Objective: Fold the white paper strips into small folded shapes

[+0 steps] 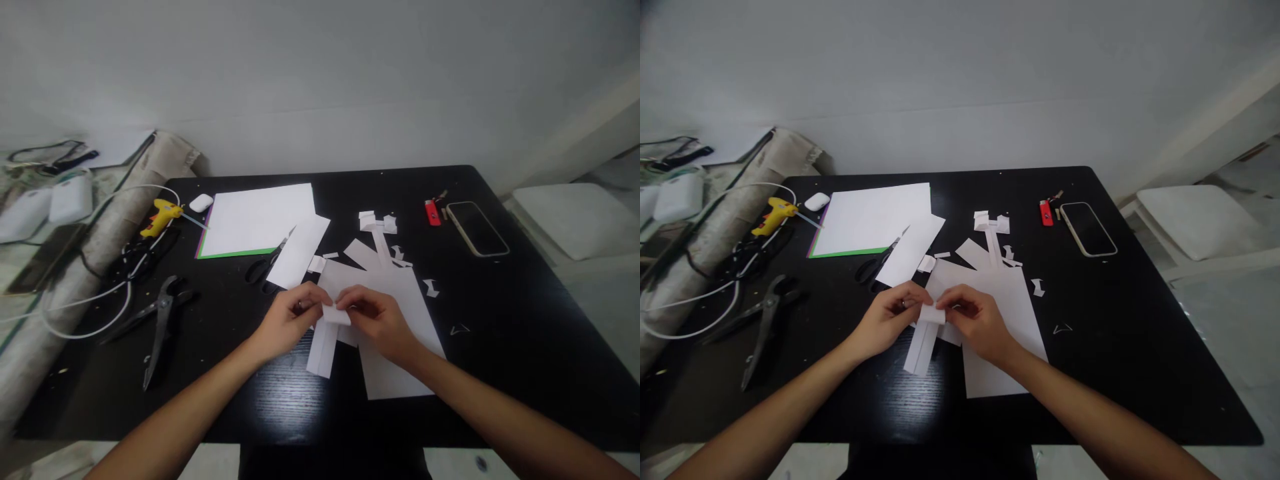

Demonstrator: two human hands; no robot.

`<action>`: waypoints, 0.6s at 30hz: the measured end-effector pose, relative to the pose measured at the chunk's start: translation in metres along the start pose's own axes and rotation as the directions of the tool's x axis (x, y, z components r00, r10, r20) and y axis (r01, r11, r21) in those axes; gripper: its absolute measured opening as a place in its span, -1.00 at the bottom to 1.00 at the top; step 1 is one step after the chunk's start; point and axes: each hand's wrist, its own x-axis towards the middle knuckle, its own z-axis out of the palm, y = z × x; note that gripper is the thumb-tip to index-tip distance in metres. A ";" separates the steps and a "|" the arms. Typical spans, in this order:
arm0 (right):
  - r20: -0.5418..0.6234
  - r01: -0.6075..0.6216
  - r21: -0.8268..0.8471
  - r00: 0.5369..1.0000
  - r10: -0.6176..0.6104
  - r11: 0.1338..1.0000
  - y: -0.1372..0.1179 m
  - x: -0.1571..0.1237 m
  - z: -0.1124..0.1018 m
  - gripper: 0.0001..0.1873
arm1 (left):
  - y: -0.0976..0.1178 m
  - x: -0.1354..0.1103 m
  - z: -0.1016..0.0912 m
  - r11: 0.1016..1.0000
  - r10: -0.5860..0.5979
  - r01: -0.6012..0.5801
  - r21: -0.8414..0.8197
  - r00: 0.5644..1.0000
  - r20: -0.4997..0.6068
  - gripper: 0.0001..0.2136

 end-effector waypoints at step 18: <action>-0.016 0.025 -0.022 1.000 -0.025 0.999 0.001 -0.003 -0.005 -0.86 | -0.001 -0.001 0.000 0.993 -0.057 0.058 -0.099 0.998 0.022 -0.74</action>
